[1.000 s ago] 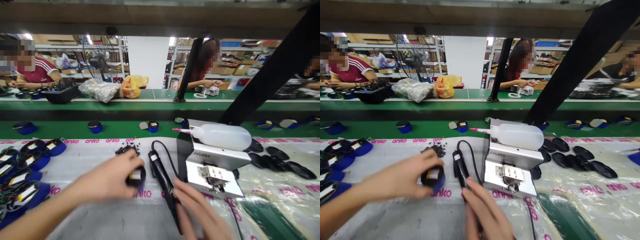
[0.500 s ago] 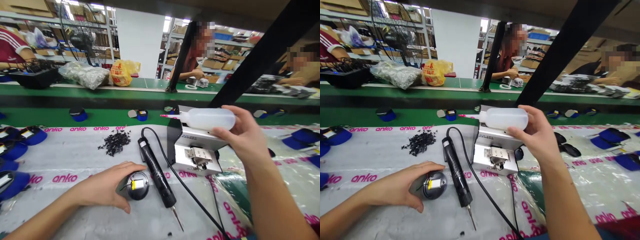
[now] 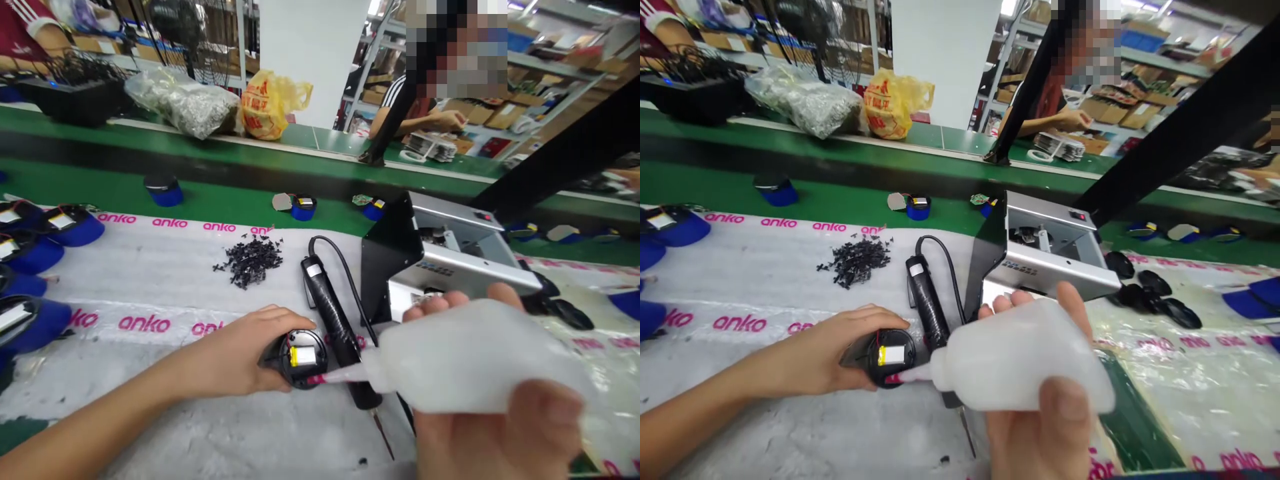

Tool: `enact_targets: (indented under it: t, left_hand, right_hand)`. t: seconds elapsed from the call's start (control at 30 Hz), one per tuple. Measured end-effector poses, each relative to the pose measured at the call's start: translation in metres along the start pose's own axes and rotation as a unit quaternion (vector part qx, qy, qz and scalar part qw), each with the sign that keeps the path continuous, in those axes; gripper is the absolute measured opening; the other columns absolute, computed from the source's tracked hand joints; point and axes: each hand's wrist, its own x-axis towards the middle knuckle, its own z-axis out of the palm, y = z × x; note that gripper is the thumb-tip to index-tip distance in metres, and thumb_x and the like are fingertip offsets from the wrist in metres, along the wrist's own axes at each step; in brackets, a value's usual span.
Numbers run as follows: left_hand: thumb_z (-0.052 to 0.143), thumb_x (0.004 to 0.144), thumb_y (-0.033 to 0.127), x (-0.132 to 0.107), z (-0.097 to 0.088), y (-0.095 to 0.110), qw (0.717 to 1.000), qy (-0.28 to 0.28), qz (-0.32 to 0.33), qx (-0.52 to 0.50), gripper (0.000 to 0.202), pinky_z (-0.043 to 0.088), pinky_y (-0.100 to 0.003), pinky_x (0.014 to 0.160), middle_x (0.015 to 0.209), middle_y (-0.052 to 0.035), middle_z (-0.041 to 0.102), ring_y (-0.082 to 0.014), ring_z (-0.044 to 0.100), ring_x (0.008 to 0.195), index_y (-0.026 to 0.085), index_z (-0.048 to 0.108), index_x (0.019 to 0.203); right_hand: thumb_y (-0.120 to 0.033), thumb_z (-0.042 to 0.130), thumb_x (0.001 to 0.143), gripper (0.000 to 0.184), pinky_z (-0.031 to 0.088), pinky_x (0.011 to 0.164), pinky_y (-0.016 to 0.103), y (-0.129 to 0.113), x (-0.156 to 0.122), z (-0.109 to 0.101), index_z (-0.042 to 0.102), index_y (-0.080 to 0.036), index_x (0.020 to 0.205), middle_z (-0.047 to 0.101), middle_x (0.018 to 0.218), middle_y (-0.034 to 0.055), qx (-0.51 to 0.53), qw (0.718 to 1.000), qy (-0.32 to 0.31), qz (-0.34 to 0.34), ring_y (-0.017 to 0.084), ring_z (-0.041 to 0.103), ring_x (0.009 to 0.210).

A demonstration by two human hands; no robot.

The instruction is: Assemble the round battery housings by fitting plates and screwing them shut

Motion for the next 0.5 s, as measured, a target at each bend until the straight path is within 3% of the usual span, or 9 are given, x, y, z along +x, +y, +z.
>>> enact_targets:
  t: [0.17,0.33,0.5]
  left_hand:
    - [0.081,0.076,0.021,0.000,0.001,-0.001,1.000,0.004,-0.001,-0.011,0.063,0.045,-0.038,0.104,0.130,-0.0005,0.062,-0.0259,0.056,0.122,0.033,0.055,0.131]
    - [0.080,0.076,0.023,-0.001,0.001,-0.001,1.000,0.009,-0.006,-0.024,0.060,0.045,-0.039,0.102,0.129,0.0002,0.063,-0.0274,0.057,0.121,0.035,0.056,0.130]
    - [0.082,0.074,0.023,-0.001,0.001,-0.001,0.999,0.001,-0.022,-0.026,0.062,0.044,-0.038,0.104,0.131,0.0013,0.062,-0.0268,0.055,0.123,0.036,0.056,0.129]
  right_hand:
    - [-0.047,0.079,0.077,0.059,0.061,0.088,0.032,0.011,-0.006,0.006,0.059,-0.030,0.130,0.064,0.116,0.0017,-0.003,1.000,-0.005,-0.017,0.019,0.066,0.103]
    - [-0.055,0.088,0.065,0.063,0.061,0.087,0.027,0.006,-0.011,0.009,0.062,-0.035,0.119,0.065,0.107,-0.0032,0.005,0.999,0.024,-0.025,0.016,0.067,0.096]
    - [-0.057,0.088,0.063,0.061,0.060,0.091,0.030,0.007,-0.015,0.008,0.060,-0.039,0.114,0.065,0.106,-0.0052,-0.003,0.999,0.034,-0.019,0.016,0.067,0.095]
